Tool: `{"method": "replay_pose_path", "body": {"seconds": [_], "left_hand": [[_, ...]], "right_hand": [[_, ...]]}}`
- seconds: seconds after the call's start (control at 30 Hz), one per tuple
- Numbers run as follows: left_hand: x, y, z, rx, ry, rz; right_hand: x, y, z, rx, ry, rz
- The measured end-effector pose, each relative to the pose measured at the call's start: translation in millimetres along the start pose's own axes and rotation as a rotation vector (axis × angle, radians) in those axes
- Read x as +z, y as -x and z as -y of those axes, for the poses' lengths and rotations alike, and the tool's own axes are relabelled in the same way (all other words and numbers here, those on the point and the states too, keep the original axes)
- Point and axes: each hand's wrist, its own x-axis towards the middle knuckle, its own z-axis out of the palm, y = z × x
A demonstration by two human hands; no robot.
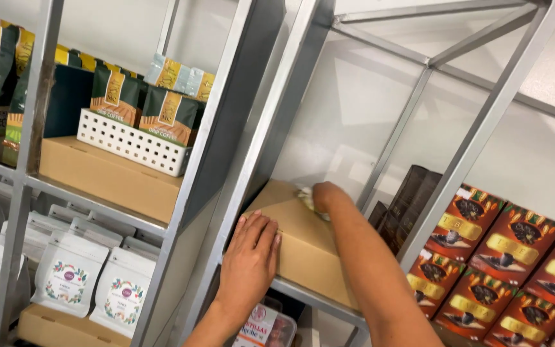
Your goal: The person takes packaged food items from a pink and white basket, wipes them with a cloth, and places them onto metal shelves. The person handles bags of coffee and boxes of chocolate, arranging them on the shelves.
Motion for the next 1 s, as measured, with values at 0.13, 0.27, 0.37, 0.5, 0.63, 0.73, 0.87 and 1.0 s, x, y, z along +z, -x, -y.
{"method": "replay_pose_path", "body": {"seconds": [0.13,0.27,0.37,0.5,0.63,0.73,0.87,1.0], "left_hand": [[-2.6,-1.2,-3.4,0.009,-0.008,0.048],[-12.6,4.8,-1.4,0.032,-0.031,0.097],[-41.7,18.8,-15.4,-0.032,0.063,0.119],[-76.4,81.7,-16.5,-0.371,0.385,0.11],[-114.9,201.0,-11.5,-1.15,1.228,-0.206],[-144.9,288.5,-13.5,-1.008,1.095,-0.169],[-168.0,359.9,-12.4,-1.792,1.128,-0.539],[-174.5,398.5,-22.4,-1.715,1.26,-0.641]], "right_hand": [[-44.9,50.3,18.5,0.058,0.045,0.088],[-111.3,127.3,85.0,0.065,0.07,0.208],[-141.9,190.7,129.9,0.056,0.066,0.328],[-79.8,257.5,152.7,-0.333,-0.022,0.03],[67.6,338.2,205.9,-0.567,-0.64,0.022],[161.0,368.8,225.4,-0.628,-0.889,0.193],[220.9,395.3,238.2,-0.479,-1.079,0.076],[258.9,435.4,250.9,-0.539,-1.114,0.086]]}}
